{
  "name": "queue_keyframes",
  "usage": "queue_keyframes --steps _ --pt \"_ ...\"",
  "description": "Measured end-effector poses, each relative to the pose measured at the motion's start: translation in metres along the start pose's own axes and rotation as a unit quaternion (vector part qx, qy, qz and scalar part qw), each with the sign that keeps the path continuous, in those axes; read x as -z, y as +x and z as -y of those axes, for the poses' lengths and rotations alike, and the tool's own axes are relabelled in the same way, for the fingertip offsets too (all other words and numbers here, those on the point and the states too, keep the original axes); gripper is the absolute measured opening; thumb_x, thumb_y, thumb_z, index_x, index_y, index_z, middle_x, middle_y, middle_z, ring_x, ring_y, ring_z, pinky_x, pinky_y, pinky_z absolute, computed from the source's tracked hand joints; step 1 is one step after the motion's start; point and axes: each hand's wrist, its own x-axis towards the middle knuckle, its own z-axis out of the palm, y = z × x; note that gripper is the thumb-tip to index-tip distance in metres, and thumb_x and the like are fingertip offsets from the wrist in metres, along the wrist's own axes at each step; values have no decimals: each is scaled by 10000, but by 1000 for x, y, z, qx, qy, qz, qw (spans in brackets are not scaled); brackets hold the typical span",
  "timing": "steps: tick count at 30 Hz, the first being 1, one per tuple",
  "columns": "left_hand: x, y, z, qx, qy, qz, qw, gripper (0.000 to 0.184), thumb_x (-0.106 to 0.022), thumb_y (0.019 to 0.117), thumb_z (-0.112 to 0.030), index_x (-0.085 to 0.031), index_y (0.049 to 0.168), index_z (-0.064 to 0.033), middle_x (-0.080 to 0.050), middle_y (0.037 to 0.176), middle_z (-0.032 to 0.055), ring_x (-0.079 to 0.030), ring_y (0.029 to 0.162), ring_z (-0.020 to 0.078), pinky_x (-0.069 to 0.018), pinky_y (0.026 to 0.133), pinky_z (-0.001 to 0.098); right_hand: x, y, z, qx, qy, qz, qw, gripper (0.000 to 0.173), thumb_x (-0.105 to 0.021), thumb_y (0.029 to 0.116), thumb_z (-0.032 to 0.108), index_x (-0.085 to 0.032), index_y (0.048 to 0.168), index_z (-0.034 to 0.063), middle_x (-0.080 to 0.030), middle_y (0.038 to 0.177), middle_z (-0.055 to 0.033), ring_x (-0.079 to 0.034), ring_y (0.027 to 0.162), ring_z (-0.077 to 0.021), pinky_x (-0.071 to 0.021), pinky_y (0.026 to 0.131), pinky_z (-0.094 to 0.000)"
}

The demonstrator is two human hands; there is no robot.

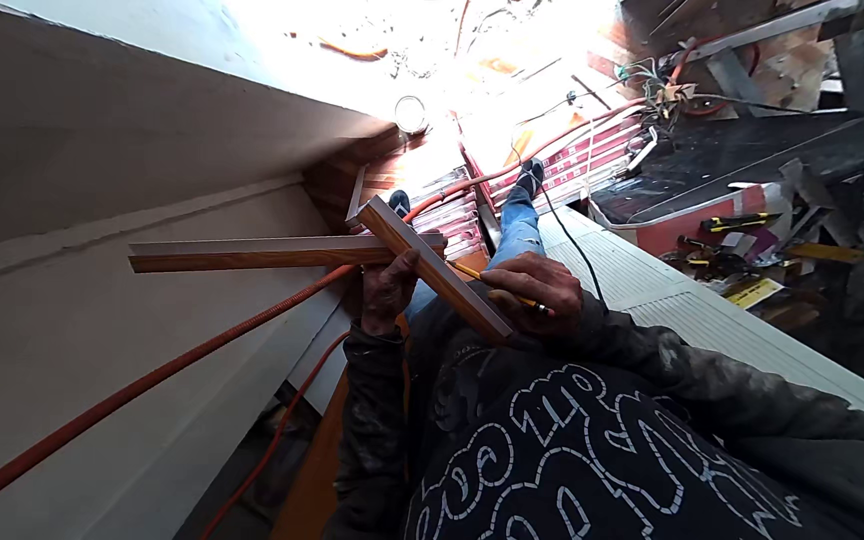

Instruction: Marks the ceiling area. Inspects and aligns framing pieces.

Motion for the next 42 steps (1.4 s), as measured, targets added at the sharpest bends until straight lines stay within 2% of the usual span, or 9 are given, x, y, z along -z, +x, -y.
queue_keyframes --steps 3,14,18,23,27,30,34,38,42 --pt "-2 0 0 -6 6 -6 1000 350 -772 898 -142 -661 1227 -188 -750 1044 17 -735 894 129 -625 802 333 0 0 0 18 -30 19 999 236 -647 988 201 -764 1049 5 -745 951 -136 -714 892 -206 -590 824 -347" --pt "0 1 1 -8 -6 2 1000 363 -765 910 -145 -650 1253 -174 -746 1088 37 -737 940 151 -624 841 362 -5 0 -3 43 -59 47 996 225 -654 985 199 -766 1061 20 -738 954 -125 -704 899 -211 -579 825 -348" --pt "0 -2 0 -7 -3 3 1000 344 -762 909 -142 -662 1234 -200 -747 1054 12 -733 892 122 -627 788 322 -3 4 1 60 -75 58 994 224 -651 985 206 -766 1054 28 -737 938 -120 -698 880 -217 -569 802 -359" --pt "-1 0 1 -12 -20 1 1000 369 -781 895 -138 -661 1243 -171 -751 1070 41 -742 917 154 -631 814 355 -2 6 3 62 -78 72 992 223 -644 986 203 -767 1052 29 -734 931 -119 -697 872 -219 -569 787 -359" --pt "-1 -1 0 -4 -14 -10 1000 374 -786 889 -143 -657 1239 -178 -749 1080 35 -742 930 156 -630 826 362 -5 6 2 52 -68 63 994 225 -640 990 194 -766 1052 18 -735 936 -125 -700 875 -220 -573 806 -360" --pt "2 -10 0 -8 9 -2 1000 344 -777 906 -185 -670 1231 -214 -746 1049 4 -732 875 117 -628 761 303 -6 7 1 52 -61 55 995 217 -638 987 182 -768 1039 16 -737 927 -124 -703 870 -217 -578 808 -358" --pt "3 -11 -1 -3 13 1 1000 341 -786 900 -198 -671 1221 -213 -745 1042 2 -729 867 117 -624 757 304 -7 7 -1 54 -58 49 996 214 -639 984 180 -766 1037 15 -739 931 -125 -706 875 -214 -579 815 -351" --pt "2 -12 -1 -3 12 0 1000 340 -775 910 -191 -669 1233 -210 -744 1050 7 -729 866 119 -625 762 303 -13 12 -1 50 -62 30 996 206 -653 977 179 -768 1028 16 -737 922 -126 -699 845 -208 -573 769 -338" --pt "4 -11 -1 4 15 3 1000 343 -776 909 -194 -667 1234 -204 -744 1027 13 -723 831 107 -621 737 287 -18 18 -2 44 -51 17 998 206 -651 968 164 -769 1029 6 -739 925 -133 -706 852 -211 -583 772 -337"
